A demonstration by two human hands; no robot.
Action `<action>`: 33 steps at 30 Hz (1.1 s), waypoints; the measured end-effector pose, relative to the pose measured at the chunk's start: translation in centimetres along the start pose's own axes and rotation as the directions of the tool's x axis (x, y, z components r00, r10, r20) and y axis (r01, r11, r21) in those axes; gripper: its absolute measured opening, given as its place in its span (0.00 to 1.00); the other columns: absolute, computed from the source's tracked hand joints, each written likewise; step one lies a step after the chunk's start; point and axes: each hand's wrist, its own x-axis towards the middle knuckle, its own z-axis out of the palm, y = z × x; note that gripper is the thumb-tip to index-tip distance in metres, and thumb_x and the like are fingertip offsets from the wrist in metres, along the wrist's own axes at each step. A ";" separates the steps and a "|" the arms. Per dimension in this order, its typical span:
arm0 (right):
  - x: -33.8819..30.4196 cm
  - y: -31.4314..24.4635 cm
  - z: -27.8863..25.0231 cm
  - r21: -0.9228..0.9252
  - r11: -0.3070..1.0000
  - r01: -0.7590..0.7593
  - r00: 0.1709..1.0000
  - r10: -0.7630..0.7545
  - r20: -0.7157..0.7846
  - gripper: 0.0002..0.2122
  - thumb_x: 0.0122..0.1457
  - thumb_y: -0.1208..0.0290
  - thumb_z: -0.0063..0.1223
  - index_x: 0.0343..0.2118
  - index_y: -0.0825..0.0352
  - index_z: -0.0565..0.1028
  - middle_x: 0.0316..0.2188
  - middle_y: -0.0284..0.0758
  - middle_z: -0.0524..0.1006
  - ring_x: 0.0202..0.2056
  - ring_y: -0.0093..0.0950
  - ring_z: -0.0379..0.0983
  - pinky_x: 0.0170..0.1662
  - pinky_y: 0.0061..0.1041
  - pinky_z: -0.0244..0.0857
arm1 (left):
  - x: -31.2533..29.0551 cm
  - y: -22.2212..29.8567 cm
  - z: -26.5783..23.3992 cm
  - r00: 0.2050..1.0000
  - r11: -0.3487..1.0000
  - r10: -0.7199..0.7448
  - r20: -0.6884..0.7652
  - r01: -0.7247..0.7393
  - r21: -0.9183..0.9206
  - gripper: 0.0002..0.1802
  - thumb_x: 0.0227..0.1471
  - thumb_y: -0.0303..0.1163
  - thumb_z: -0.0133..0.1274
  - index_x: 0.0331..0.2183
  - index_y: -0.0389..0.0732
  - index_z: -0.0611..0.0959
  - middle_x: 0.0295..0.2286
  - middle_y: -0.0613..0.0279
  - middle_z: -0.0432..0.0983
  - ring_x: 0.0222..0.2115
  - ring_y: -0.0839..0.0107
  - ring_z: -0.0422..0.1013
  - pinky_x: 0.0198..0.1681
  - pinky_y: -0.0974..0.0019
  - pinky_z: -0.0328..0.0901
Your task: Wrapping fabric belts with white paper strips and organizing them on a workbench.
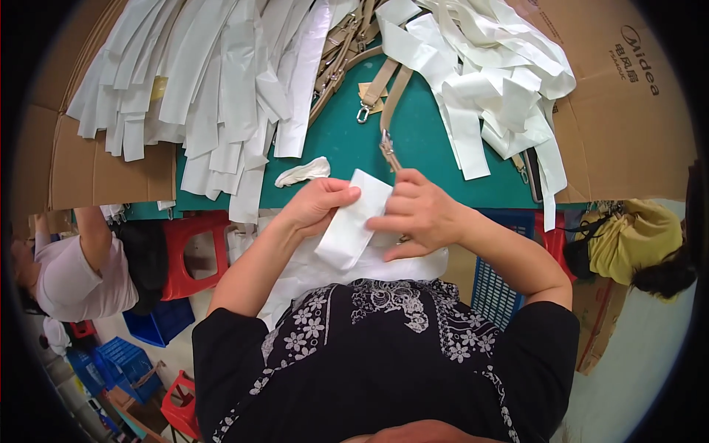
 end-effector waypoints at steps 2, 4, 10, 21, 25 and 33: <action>-0.4 0.5 -0.8 0.202 0.960 -0.193 0.980 0.199 -0.014 0.16 0.47 0.54 0.52 0.33 0.61 0.73 0.21 0.32 0.60 0.30 0.33 0.59 0.44 0.34 0.55 | -0.8 -0.4 -2.1 0.988 0.980 0.154 -0.015 -0.151 0.130 0.08 0.47 0.28 0.57 0.29 0.33 0.81 0.27 0.63 0.75 0.30 0.75 0.70 0.32 0.70 0.67; -0.5 1.2 -1.8 0.314 0.902 -0.297 0.954 0.296 0.051 0.14 0.46 0.57 0.49 0.27 0.65 0.69 0.24 0.37 0.59 0.31 0.37 0.57 0.40 0.35 0.54 | -1.9 -0.5 -2.3 0.931 0.896 0.363 -0.038 -0.338 0.286 0.04 0.41 0.25 0.62 0.24 0.37 0.83 0.22 0.69 0.71 0.22 0.82 0.62 0.26 0.75 0.58; 3.2 1.3 -4.1 0.383 0.832 -0.401 0.912 0.402 0.083 0.07 0.50 0.70 0.47 0.26 0.66 0.64 0.26 0.35 0.59 0.30 0.31 0.55 0.33 0.25 0.53 | -5.2 0.1 -0.7 0.888 0.735 0.450 -0.089 -0.313 0.602 0.04 0.38 0.22 0.63 0.21 0.35 0.83 0.21 0.68 0.69 0.22 0.81 0.63 0.25 0.77 0.58; 5.3 1.2 -1.4 0.302 0.909 -0.288 0.949 0.229 0.216 0.10 0.53 0.64 0.51 0.30 0.65 0.66 0.27 0.35 0.62 0.32 0.34 0.60 0.38 0.30 0.54 | -6.9 0.0 -0.3 0.897 0.630 0.441 -0.007 -0.304 0.715 0.06 0.42 0.26 0.62 0.26 0.35 0.83 0.21 0.68 0.71 0.22 0.82 0.64 0.23 0.77 0.58; 5.7 0.1 1.1 0.177 0.924 -0.339 0.932 0.304 0.194 0.14 0.55 0.56 0.46 0.34 0.64 0.66 0.28 0.35 0.64 0.33 0.34 0.62 0.39 0.31 0.54 | -6.2 -0.4 -0.2 0.932 0.607 0.362 0.030 -0.261 0.750 0.09 0.49 0.32 0.56 0.30 0.35 0.82 0.20 0.72 0.72 0.21 0.86 0.61 0.23 0.77 0.58; 6.2 1.3 4.5 0.323 0.829 -0.457 0.890 0.422 0.176 0.16 0.57 0.57 0.41 0.40 0.64 0.69 0.37 0.38 0.68 0.43 0.35 0.62 0.54 0.41 0.47 | -6.6 -2.7 -1.1 0.873 0.585 0.469 -0.136 -0.191 0.789 0.13 0.55 0.34 0.49 0.34 0.34 0.81 0.20 0.72 0.73 0.22 0.86 0.61 0.25 0.76 0.59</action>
